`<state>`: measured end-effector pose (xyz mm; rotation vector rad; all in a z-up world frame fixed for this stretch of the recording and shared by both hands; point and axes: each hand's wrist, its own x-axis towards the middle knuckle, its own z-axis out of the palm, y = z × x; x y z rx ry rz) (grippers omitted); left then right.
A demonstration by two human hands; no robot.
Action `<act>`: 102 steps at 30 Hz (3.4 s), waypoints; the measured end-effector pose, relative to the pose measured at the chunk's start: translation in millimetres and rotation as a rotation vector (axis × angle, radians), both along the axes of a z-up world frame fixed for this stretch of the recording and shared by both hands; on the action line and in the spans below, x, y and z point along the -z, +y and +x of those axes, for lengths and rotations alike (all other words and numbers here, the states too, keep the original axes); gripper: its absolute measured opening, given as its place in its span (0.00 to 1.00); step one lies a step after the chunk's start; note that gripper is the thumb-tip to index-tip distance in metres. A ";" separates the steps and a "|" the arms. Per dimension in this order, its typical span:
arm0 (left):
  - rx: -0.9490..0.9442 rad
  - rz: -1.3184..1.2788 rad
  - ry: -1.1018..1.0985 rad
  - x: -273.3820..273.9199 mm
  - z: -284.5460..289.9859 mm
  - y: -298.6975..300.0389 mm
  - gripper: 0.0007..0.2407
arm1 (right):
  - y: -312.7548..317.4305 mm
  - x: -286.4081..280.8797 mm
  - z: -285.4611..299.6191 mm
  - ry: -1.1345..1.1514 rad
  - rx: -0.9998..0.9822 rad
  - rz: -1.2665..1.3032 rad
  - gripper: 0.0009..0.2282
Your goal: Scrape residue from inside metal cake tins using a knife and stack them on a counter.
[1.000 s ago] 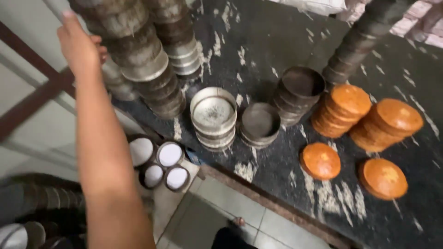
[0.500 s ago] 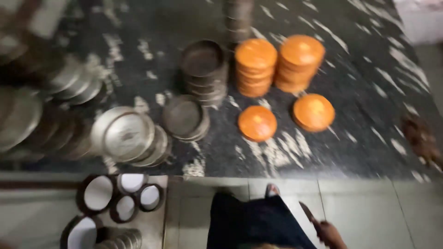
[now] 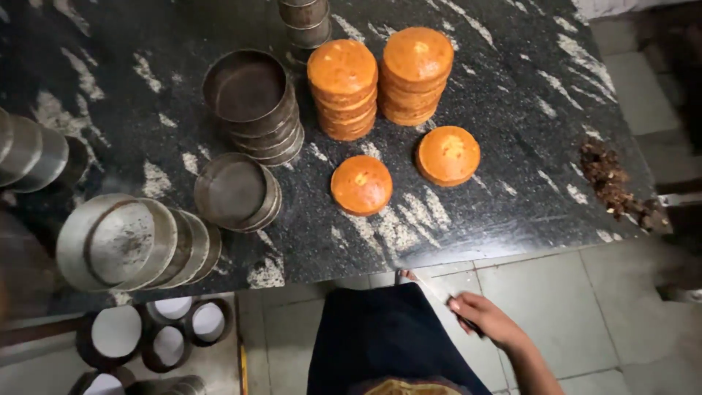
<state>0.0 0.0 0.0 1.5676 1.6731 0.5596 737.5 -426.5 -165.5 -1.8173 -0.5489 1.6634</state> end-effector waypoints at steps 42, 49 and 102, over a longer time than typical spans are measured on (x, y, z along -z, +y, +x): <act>0.415 0.684 -0.032 138.1 386.6 -208.2 0.31 | 252.6 71.1 -33.5 -0.796 -0.595 0.527 0.17; 0.232 0.784 0.041 158.3 379.5 -225.8 0.30 | 255.4 82.6 -44.8 -0.193 -0.389 0.233 0.15; 0.011 -0.190 -0.788 150.0 373.5 -205.4 0.39 | 246.5 -51.2 -81.2 -0.620 -0.497 0.788 0.29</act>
